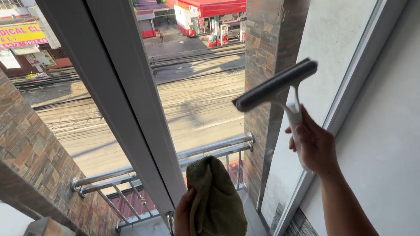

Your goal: Cleaning a glass balcony door using a squeegee and a cloth.

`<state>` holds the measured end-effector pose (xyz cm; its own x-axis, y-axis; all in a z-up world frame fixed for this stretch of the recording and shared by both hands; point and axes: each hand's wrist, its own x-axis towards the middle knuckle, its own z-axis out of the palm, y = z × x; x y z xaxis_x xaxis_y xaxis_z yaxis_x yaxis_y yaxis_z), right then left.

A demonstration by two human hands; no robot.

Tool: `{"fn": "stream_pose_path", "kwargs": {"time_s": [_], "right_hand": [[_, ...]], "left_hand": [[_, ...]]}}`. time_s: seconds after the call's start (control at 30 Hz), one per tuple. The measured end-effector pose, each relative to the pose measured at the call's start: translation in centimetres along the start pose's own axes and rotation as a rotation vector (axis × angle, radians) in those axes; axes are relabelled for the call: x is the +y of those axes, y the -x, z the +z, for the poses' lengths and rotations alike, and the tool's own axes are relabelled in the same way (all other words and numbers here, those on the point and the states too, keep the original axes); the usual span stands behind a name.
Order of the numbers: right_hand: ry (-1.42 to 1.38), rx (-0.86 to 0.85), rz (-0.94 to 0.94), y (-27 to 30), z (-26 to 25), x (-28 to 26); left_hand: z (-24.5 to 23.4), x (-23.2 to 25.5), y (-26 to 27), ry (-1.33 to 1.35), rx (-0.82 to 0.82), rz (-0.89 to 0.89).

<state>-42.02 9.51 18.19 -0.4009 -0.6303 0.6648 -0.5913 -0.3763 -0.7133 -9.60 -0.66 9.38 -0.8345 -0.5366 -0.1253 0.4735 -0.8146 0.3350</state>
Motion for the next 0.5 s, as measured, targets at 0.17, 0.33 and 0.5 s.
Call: {"fn": "stream_pose_path", "kwargs": {"time_s": [0.17,0.33,0.5], "right_hand": [[-0.013,0.2,-0.267,-9.9,1.9,-6.1],[0.051,0.215,-0.314,-16.7,2.8,-8.4],[0.112,0.218,-0.318,-19.6,2.8,-9.3]], "left_hand": [[2.4,0.9,0.3,-0.004,0.12,0.17],[-0.7,2.1,-1.5,-0.015,0.263,0.3],[-2.3,2.7,-2.4,-0.018,0.357,0.462]]}}
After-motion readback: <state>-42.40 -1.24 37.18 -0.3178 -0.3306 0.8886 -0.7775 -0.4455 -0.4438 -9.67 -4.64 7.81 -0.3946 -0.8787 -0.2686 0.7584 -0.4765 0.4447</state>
